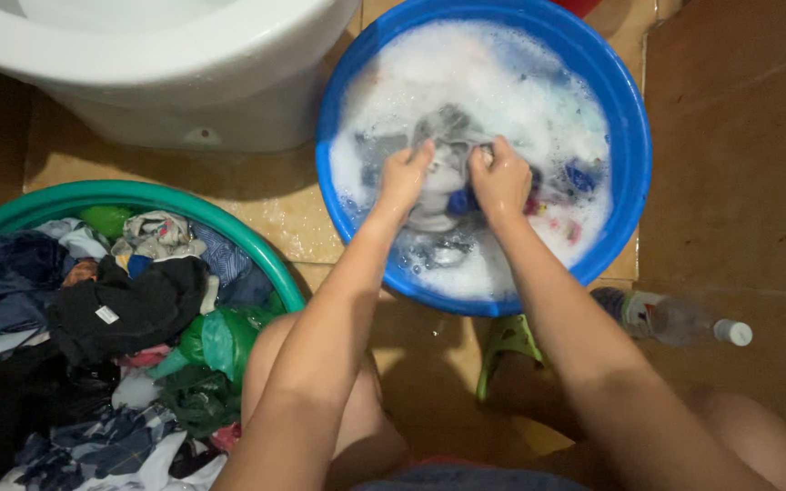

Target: The person hand-washes clothes by scrubbing and wringing them in a soapy basin and moving them into a second basin. Then, the person dumps out the soapy water, fills the empty basin with clean water from a faucet, and rinses clothes in the second basin.

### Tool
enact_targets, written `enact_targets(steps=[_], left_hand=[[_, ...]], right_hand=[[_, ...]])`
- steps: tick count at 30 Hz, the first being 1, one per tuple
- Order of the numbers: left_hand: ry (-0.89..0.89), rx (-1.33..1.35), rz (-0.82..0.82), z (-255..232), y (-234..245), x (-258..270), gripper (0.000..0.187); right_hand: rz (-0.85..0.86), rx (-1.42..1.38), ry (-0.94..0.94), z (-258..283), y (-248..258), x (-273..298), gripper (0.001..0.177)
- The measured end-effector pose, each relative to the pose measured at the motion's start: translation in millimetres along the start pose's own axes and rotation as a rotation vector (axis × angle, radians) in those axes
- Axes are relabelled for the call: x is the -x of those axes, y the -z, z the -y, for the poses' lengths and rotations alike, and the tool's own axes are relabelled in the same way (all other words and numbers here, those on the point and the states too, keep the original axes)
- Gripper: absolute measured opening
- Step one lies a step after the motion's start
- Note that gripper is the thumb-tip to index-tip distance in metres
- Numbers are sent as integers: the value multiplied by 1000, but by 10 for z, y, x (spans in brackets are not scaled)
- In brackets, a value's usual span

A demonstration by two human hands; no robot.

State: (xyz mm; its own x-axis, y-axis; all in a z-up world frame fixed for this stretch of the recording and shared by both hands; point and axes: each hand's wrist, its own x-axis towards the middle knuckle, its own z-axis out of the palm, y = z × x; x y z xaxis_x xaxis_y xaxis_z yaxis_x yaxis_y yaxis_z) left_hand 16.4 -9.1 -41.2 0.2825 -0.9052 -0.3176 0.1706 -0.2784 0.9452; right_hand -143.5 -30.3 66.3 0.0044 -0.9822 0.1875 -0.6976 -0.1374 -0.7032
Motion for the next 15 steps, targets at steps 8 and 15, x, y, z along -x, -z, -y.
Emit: enact_targets(steps=[8,15], left_hand=[[70,-935,68,635,180,-81,107],[512,-181,-177,-107,74,218,84]], right_hand=[[262,146,411,-1040,-1034,617,41],[308,-108,70,-1379,-952,-229,31]])
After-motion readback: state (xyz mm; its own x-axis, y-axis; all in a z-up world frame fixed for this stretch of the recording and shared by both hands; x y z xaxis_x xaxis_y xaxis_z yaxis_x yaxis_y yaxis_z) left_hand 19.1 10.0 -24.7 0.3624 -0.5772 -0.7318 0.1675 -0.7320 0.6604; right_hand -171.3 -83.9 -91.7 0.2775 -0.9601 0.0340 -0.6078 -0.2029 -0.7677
